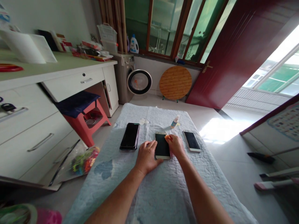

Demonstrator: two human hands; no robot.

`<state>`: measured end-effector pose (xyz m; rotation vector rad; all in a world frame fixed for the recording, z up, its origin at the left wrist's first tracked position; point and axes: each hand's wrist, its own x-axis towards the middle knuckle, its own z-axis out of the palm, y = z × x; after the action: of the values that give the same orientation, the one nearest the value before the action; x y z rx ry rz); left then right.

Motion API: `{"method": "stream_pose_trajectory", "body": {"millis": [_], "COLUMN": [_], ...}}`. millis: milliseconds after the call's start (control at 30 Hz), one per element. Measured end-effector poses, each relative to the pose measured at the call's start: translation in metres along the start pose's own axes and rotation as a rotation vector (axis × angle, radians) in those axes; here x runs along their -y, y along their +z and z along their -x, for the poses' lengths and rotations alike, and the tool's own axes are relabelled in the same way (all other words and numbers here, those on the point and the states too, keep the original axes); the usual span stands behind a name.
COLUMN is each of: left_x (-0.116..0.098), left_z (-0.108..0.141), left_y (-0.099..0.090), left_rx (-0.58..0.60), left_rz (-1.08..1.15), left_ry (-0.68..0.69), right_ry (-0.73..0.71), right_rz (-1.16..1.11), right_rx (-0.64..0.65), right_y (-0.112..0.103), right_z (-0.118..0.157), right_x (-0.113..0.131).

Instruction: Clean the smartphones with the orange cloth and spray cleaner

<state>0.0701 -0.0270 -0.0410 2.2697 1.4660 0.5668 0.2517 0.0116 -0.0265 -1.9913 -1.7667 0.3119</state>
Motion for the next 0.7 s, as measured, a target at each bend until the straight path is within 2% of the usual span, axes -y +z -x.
{"method": "stream_pose_trajectory", "body": {"millis": [400,700], "left_x": [-0.003,-0.004], "left_z": [0.001,0.001], "left_y": [-0.001,0.001], "left_rx": [-0.001,-0.029], "left_rz": [-0.008,-0.015], "left_ry": [-0.007,-0.002], "right_ry": [-0.077,-0.075], "right_rz": [-0.098,-0.102], "right_rx": [-0.017,0.002], "right_y": [-0.006,-0.01], "right_z": [0.066,0.099], "right_x": [-0.002,0.0]}}
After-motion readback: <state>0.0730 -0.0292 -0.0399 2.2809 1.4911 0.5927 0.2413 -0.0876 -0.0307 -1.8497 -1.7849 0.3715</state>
